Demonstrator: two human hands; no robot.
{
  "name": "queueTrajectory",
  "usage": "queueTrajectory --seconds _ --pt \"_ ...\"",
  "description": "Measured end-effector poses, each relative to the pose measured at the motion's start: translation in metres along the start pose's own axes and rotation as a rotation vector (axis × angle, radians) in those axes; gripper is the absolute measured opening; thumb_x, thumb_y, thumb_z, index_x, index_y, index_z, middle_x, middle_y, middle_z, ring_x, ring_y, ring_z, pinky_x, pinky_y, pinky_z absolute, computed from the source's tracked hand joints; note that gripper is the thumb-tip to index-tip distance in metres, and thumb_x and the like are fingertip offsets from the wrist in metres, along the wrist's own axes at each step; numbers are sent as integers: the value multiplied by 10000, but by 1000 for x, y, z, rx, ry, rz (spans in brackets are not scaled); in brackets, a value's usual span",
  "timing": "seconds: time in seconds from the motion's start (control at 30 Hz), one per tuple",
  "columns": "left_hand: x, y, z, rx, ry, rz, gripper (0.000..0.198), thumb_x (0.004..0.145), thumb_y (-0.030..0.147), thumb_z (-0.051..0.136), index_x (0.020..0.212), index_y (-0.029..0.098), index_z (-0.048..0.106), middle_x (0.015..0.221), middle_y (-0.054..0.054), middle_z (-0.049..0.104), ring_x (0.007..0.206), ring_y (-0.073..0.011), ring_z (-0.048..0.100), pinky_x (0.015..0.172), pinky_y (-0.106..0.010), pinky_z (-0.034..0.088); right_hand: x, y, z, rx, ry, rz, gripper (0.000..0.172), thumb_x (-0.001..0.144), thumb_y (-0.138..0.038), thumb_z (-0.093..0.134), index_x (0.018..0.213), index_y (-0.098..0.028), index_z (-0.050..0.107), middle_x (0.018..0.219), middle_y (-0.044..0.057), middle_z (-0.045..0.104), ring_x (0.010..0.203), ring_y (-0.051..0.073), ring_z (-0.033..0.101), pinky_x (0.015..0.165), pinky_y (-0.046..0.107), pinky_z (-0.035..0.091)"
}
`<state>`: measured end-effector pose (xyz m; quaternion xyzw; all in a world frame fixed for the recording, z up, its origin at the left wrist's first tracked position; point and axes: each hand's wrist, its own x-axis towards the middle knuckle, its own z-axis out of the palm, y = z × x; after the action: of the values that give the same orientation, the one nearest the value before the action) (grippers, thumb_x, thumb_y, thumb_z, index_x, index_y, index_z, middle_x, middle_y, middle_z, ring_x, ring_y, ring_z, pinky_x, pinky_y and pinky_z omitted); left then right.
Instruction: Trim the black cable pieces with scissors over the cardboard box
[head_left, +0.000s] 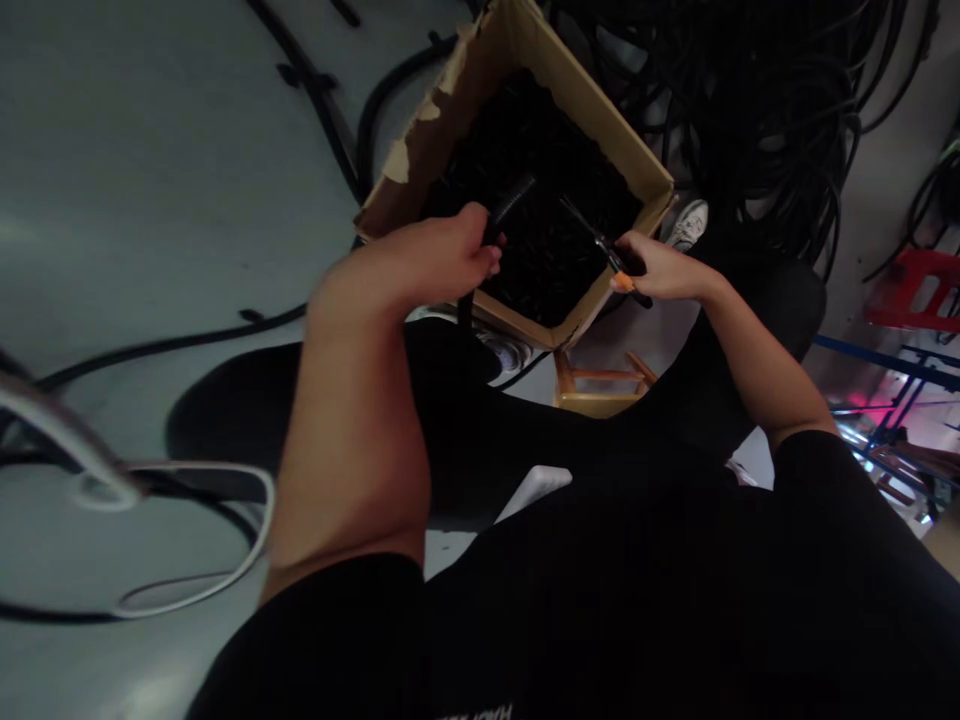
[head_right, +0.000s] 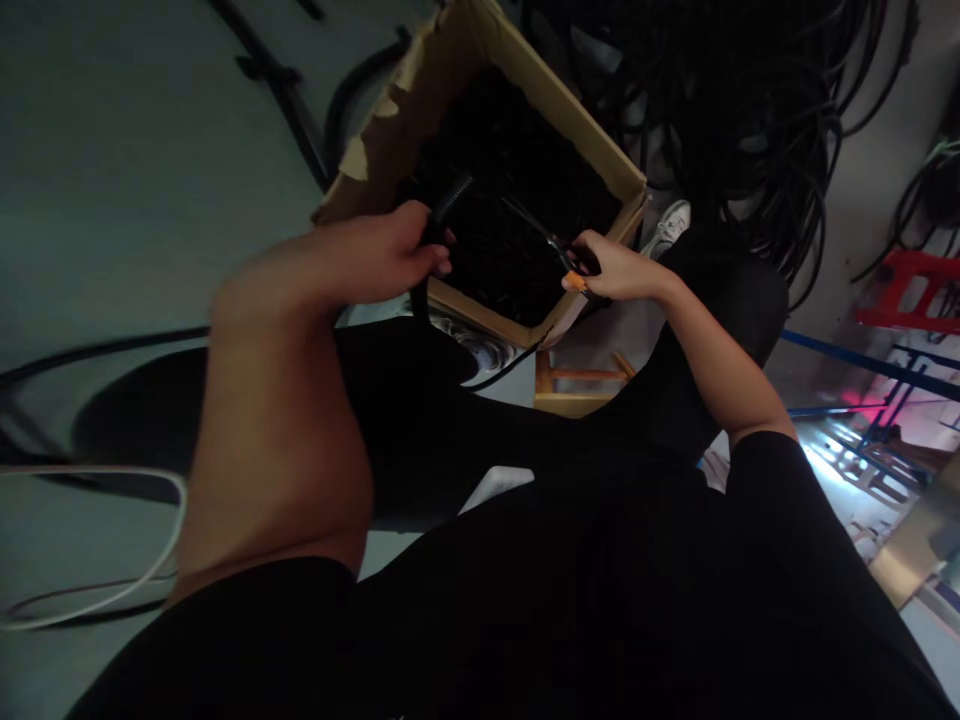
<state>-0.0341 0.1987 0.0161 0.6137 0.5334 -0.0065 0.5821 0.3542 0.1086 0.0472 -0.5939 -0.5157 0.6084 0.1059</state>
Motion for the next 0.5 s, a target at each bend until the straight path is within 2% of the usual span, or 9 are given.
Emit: queueTrajectory --seconds 0.1,0.17,0.2,0.27,0.37,0.5 --pt "-7 7 -2 82 -32 63 397 1059 71 910 1124 292 586 1009 -84 760 1322 -479 878 1198 -525 742 13 -12 0 -111 -128 -45 485 1021 -370 1094 1216 -202 683 1051 -13 674 977 171 649 879 280 616" --pt "-18 23 -1 173 -70 47 308 1122 109 810 1310 254 615 1051 -81 812 1226 -429 903 1168 -494 743 22 -22 5 -175 -196 -66 482 1049 -405 1056 1246 -204 664 1071 -3 669 995 185 658 895 303 638" --pt "-24 33 0 234 -125 24 300 1173 134 753 1430 216 622 1126 -96 848 1216 -404 904 1183 -484 730 26 -28 9 -205 -219 -69 484 1052 -406 1039 1269 -204 657 1086 5 674 1008 195 662 906 320 650" --pt "-35 54 1 311 -206 -17 328 1223 144 665 1548 147 621 1257 -143 885 1240 -382 892 1205 -461 698 32 -38 18 -251 -246 -58 491 1056 -401 1009 1328 -204 651 1123 26 695 1040 219 672 942 358 673" --pt "-41 71 0 315 -276 -34 348 1238 148 619 1583 100 633 1291 -159 884 1246 -372 871 1151 -417 674 37 -48 30 -283 -243 -26 502 1082 -419 965 1406 -194 655 1168 57 725 1090 252 698 1013 408 691" --pt "-35 63 1 245 -301 -41 352 1202 133 662 1554 138 664 1191 -95 864 1137 -328 848 1075 -373 634 40 -46 37 -249 -233 -11 521 1101 -462 944 1440 -187 659 1169 69 736 1118 272 716 1072 456 705"
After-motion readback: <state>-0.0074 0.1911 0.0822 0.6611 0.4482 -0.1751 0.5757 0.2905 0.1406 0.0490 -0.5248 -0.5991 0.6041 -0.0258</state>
